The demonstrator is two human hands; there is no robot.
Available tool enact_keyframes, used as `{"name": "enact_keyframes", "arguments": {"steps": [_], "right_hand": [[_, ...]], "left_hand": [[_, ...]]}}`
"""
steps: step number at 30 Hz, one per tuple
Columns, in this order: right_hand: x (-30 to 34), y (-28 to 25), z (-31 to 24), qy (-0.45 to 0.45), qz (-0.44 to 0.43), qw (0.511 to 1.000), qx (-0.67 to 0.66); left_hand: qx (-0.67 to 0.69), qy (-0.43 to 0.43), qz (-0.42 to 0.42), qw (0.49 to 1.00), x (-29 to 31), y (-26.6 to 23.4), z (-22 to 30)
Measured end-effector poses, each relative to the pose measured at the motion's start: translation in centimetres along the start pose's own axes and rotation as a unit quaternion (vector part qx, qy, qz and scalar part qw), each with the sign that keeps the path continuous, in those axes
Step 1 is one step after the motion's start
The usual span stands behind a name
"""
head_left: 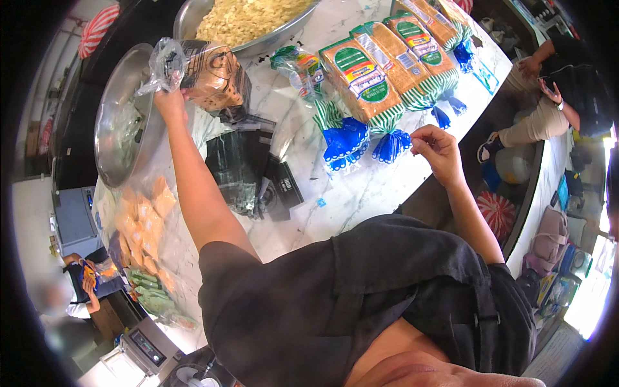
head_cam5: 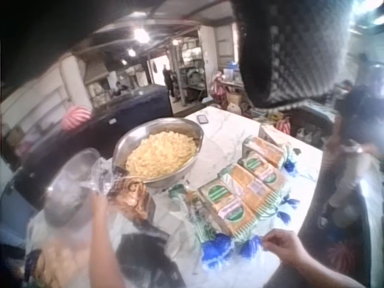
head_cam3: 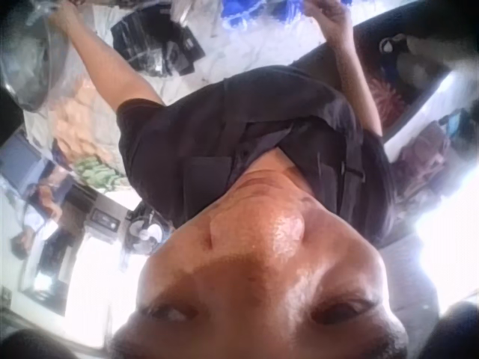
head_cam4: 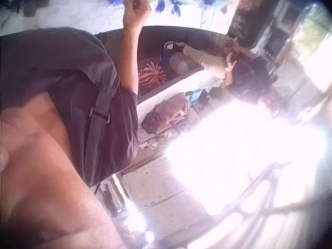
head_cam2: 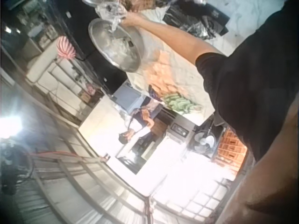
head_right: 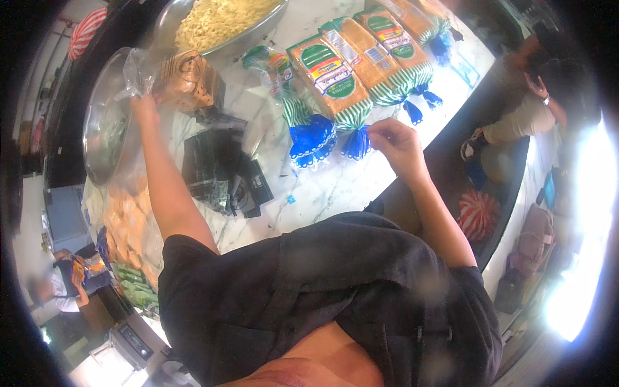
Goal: The person places slices of bread into clear plastic bags, ties the bags with blue ribbons, and stacks them on the counter. The person also handles a handheld sealing device and adjusts items on the work surface.
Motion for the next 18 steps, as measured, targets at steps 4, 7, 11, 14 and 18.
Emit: {"name": "enact_keyframes", "arguments": {"steps": [4,7,11,14,18], "right_hand": [[0.9,0.0,-0.1,-0.006,-0.009,0.999,0.034],[1.5,0.0,-0.3,0.007,-0.008,0.999,0.053],[2.4,0.0,-0.7,0.000,-0.007,0.998,0.065],[3.4,-0.2,-0.8,0.017,0.006,0.997,0.069],[4.9,-0.6,-0.9,0.020,0.014,0.997,0.078]], "left_hand": [[-0.098,-0.038,-0.013,0.994,-0.2,0.6,-0.2],[-0.066,-0.046,0.004,0.997,-0.4,1.2,0.5],[-0.045,-0.036,-0.009,0.998,-0.3,2.1,1.3],[-0.050,0.011,-0.043,0.998,-0.1,2.3,1.8],[-0.065,0.087,-0.061,0.992,1.1,2.1,2.2]]}}
Point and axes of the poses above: each hand's wrist, its own x-axis away from the middle knuckle, its own y-axis out of the palm, z = x × y, the point moved 2 cm from there along -x, towards the middle knuckle, and after that the axes turned 14 degrees about -y, right-handed, at the moved point
